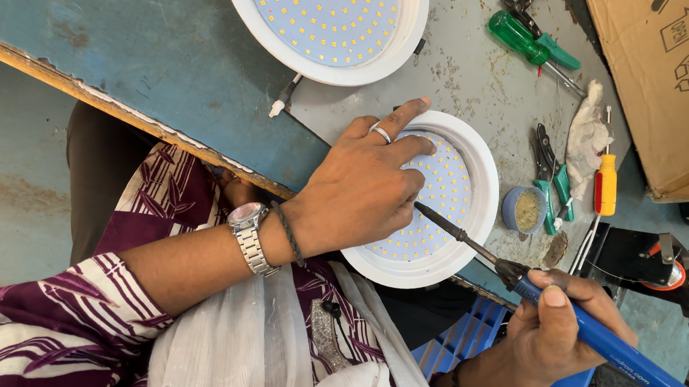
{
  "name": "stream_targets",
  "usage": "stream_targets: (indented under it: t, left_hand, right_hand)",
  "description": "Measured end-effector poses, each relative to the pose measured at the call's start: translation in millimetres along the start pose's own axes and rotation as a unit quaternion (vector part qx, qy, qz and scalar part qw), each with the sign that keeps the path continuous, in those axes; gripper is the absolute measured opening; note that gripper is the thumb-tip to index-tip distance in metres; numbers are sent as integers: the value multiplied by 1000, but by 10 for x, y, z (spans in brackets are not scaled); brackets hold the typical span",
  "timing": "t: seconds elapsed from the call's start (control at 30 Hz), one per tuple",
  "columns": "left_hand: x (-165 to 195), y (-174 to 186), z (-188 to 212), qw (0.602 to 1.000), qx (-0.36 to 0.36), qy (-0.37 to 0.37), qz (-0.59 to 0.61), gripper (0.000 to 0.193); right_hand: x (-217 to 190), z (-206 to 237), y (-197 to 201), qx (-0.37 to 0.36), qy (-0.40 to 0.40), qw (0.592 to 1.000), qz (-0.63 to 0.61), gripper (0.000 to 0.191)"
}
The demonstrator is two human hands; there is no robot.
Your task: The person uses a soldering iron to attach wires to the center of a circular LED light module. They repeatedly dip the iron into a small container of flux and apply solder to the connection points while holding the module steady with the other hand.
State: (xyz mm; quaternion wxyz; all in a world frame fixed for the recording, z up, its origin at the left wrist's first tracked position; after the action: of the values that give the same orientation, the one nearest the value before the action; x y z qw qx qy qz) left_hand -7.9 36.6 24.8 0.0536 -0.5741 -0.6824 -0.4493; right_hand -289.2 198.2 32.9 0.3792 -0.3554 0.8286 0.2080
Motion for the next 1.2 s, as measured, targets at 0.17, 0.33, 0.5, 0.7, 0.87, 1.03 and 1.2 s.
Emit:
stream_targets:
  t: [0.17,0.33,0.5,0.7,0.87,1.03,1.2]
  left_hand:
    - [24,-29,10,1000,-5,2,-5,11]
    - [29,-29,12,1000,-1,0,1,11]
    - [21,-24,20,1000,-2,-10,-2,11]
    - [20,-40,23,1000,8,-21,-1,10]
    - [21,-49,16,1000,3,-13,-4,10]
    - [23,-47,3,1000,1,-9,-6,10]
    - [32,-49,-13,1000,2,-6,-12,9]
  right_hand:
    - [-23,-10,31,43,10,999,-3,22]
    - [-107,-41,-82,67,-10,997,21,27]
    - [-179,-86,-186,50,-20,998,22,27]
    - [-166,-89,-152,48,-19,999,13,26]
    - [-115,-67,-107,46,-10,999,8,26]
    - [-67,-28,-80,25,-13,1000,-1,24]
    - [-39,4,-67,16,-16,1000,-7,25]
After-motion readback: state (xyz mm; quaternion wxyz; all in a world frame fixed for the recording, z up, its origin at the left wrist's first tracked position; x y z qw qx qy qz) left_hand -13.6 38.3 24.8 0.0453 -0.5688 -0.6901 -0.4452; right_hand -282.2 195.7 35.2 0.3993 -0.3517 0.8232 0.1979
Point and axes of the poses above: each hand's wrist, its own z-axis away from the middle knuckle, its own y-axis out of the back of the hand, x = y × z, the point moved 3 cm from there along -z, towards the middle knuckle, and after that the axes turned 7 degrees about x, right-handed, at the moved point
